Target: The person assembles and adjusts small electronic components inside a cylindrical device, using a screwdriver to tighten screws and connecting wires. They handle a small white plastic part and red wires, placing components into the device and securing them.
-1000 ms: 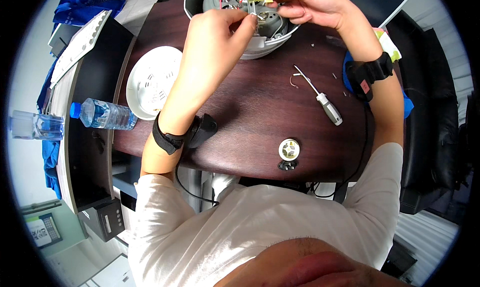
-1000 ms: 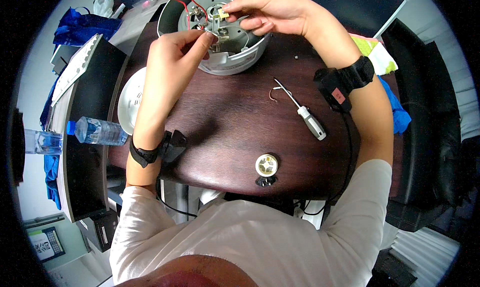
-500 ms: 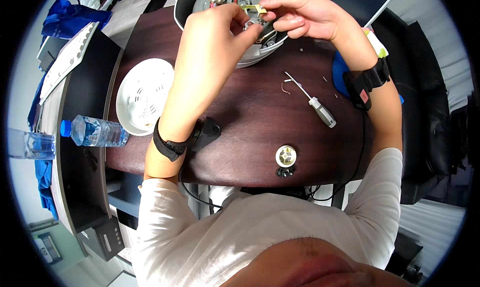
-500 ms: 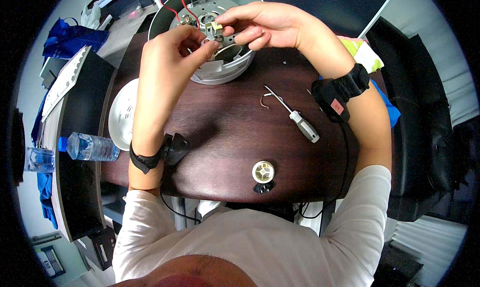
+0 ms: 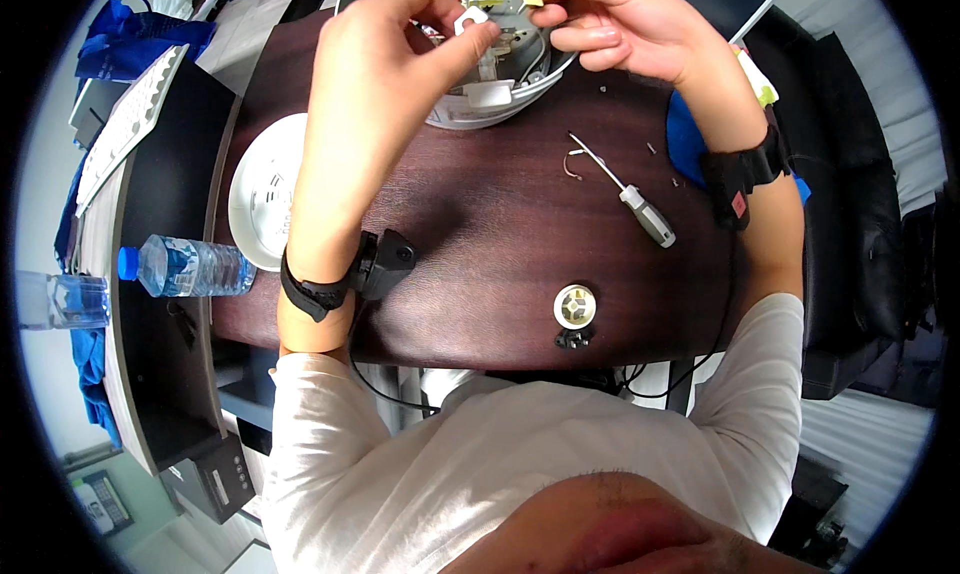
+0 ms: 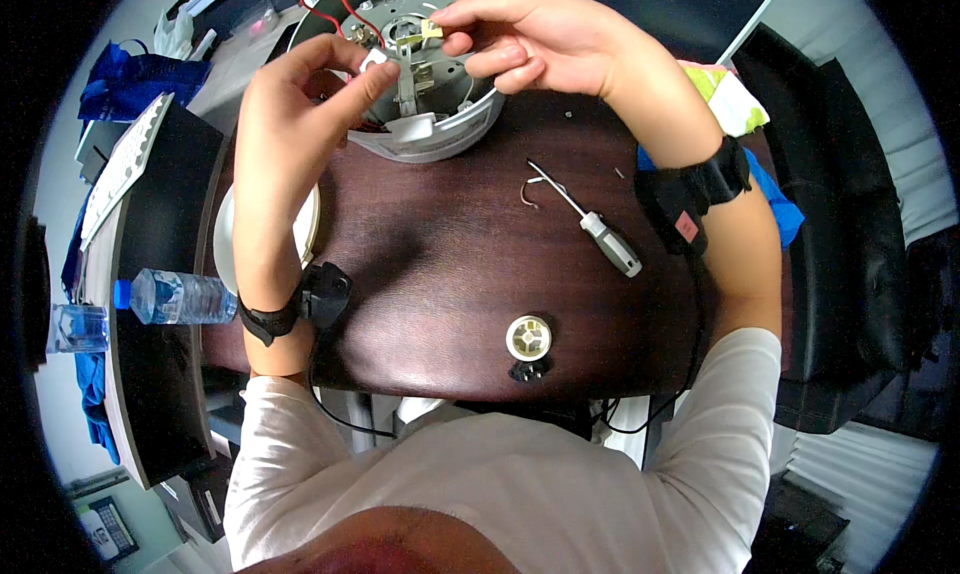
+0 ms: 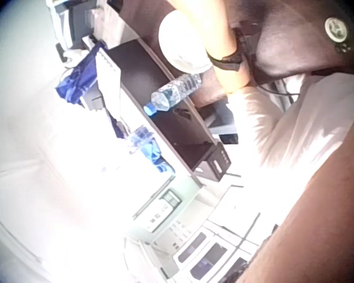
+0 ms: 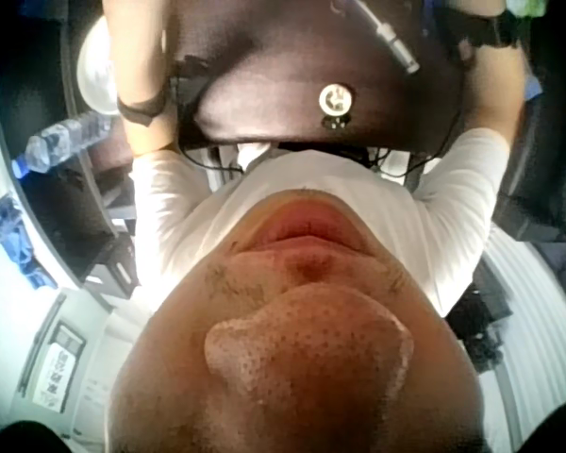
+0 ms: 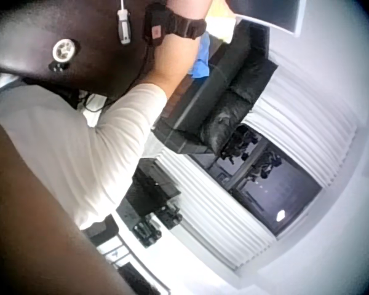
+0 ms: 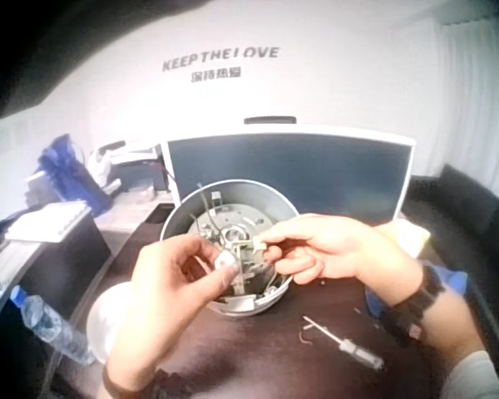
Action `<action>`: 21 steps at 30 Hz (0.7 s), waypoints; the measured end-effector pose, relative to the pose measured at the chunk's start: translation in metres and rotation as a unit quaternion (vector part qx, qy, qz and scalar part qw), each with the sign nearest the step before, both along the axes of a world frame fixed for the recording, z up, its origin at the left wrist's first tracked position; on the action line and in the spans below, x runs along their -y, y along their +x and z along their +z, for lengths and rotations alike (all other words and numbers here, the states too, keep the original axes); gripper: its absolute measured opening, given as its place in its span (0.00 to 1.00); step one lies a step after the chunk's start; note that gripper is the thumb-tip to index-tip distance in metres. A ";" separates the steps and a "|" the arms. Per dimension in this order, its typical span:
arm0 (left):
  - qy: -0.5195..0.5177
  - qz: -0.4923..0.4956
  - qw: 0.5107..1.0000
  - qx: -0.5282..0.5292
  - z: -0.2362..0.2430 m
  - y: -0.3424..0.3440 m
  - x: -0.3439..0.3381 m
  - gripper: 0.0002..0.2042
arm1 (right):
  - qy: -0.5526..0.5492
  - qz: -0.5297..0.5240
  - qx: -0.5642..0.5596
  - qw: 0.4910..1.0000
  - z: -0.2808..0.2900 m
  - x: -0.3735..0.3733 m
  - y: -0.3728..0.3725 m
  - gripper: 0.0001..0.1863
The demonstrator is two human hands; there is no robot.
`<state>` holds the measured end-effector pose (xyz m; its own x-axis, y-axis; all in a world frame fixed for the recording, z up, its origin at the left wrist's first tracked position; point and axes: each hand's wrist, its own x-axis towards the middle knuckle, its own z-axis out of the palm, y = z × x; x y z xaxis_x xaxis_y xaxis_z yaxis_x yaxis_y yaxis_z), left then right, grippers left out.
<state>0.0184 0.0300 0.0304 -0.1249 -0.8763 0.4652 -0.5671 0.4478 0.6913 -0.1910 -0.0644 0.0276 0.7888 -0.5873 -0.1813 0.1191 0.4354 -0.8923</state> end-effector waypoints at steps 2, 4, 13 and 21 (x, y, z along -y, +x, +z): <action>0.025 0.016 0.999 -0.031 0.002 0.000 -0.001 0.09 | 0.004 -0.005 0.024 1.000 0.002 -0.009 -0.001 0.09; -0.019 -0.002 0.998 -0.063 -0.003 -0.003 0.001 0.08 | 0.018 0.011 0.058 0.998 0.000 -0.018 -0.003 0.08; -0.111 -0.123 0.986 0.031 0.003 -0.017 -0.020 0.15 | 0.044 -0.010 0.106 0.993 -0.011 -0.075 -0.014 0.09; -0.171 -0.145 0.973 0.048 -0.005 -0.031 -0.020 0.10 | 0.058 -0.073 0.131 0.987 -0.023 -0.095 -0.019 0.07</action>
